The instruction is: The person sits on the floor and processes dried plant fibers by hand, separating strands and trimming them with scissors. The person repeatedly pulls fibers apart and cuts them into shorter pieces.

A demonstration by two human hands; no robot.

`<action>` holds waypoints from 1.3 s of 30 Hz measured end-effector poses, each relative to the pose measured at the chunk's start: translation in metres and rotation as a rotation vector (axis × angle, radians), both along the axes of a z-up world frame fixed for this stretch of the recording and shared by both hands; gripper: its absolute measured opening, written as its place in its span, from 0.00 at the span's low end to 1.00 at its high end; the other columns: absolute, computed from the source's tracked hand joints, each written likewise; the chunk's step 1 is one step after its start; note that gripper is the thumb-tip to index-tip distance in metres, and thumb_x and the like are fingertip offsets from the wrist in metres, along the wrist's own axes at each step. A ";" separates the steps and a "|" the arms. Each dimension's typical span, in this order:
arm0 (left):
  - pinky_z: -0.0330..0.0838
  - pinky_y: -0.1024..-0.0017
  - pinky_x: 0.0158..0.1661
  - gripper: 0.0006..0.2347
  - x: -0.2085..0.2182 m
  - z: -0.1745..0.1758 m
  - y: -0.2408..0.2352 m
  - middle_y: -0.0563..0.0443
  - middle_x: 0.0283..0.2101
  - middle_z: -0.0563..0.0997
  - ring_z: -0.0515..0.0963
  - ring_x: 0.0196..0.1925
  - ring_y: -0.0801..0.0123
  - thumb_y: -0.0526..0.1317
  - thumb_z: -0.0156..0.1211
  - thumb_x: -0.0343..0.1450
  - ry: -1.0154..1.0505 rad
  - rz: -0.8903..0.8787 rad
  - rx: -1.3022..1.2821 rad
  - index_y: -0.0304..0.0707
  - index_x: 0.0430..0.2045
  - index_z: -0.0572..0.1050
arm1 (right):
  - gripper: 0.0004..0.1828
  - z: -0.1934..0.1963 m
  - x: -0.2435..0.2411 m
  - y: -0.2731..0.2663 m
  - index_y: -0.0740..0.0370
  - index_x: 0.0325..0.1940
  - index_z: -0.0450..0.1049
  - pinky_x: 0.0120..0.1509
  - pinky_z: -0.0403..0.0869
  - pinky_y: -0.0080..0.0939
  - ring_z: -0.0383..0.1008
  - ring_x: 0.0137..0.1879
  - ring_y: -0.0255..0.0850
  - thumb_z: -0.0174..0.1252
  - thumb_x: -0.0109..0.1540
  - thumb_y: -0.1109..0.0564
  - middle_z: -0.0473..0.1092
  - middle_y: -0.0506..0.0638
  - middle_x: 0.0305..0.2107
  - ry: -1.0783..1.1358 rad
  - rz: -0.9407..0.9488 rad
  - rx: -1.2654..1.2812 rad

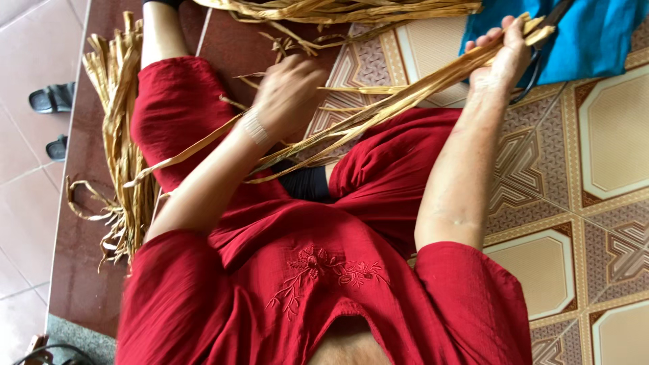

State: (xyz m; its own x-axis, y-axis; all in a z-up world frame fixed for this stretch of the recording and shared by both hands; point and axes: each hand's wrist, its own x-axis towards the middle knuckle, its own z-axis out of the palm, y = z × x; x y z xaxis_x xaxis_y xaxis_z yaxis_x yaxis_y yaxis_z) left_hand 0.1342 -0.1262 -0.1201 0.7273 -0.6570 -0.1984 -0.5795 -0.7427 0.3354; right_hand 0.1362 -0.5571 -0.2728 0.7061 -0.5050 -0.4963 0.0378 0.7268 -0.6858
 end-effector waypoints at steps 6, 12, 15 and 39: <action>0.68 0.57 0.50 0.09 0.052 -0.128 -0.115 0.38 0.47 0.78 0.73 0.53 0.52 0.37 0.61 0.67 -0.304 0.083 -0.001 0.31 0.37 0.77 | 0.18 0.013 0.000 0.007 0.58 0.37 0.69 0.36 0.72 0.50 0.65 0.25 0.38 0.68 0.66 0.45 0.63 0.43 0.20 -0.010 0.063 -0.039; 0.70 0.55 0.43 0.11 0.059 -0.138 -0.141 0.39 0.39 0.78 0.77 0.46 0.53 0.33 0.58 0.61 -0.258 0.171 -0.063 0.35 0.36 0.77 | 0.10 0.045 0.010 0.032 0.61 0.43 0.79 0.27 0.69 0.42 0.62 0.21 0.33 0.69 0.63 0.53 0.61 0.40 0.17 0.102 0.126 -0.221; 0.74 0.62 0.34 0.06 0.049 -0.116 -0.130 0.41 0.34 0.80 0.78 0.30 0.60 0.35 0.52 0.77 0.263 0.273 -0.270 0.31 0.36 0.75 | 0.14 0.058 0.010 0.039 0.64 0.43 0.79 0.27 0.70 0.41 0.65 0.21 0.34 0.64 0.66 0.50 0.63 0.42 0.17 0.121 0.220 -0.167; 0.75 0.72 0.26 0.09 -0.033 -0.070 -0.101 0.49 0.28 0.83 0.79 0.24 0.74 0.39 0.57 0.76 0.519 0.414 -0.658 0.40 0.48 0.78 | 0.18 0.102 0.010 0.078 0.61 0.55 0.76 0.46 0.85 0.50 0.85 0.42 0.45 0.59 0.65 0.50 0.81 0.58 0.41 -0.020 0.524 -0.237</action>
State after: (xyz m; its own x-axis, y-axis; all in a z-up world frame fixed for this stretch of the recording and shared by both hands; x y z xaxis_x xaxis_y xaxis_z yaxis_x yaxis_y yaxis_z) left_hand 0.1009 -0.2274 -0.1905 0.8534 -0.4606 -0.2439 0.0290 -0.4252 0.9046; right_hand 0.1462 -0.4790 -0.1706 0.9004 -0.1808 -0.3958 -0.2712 0.4782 -0.8353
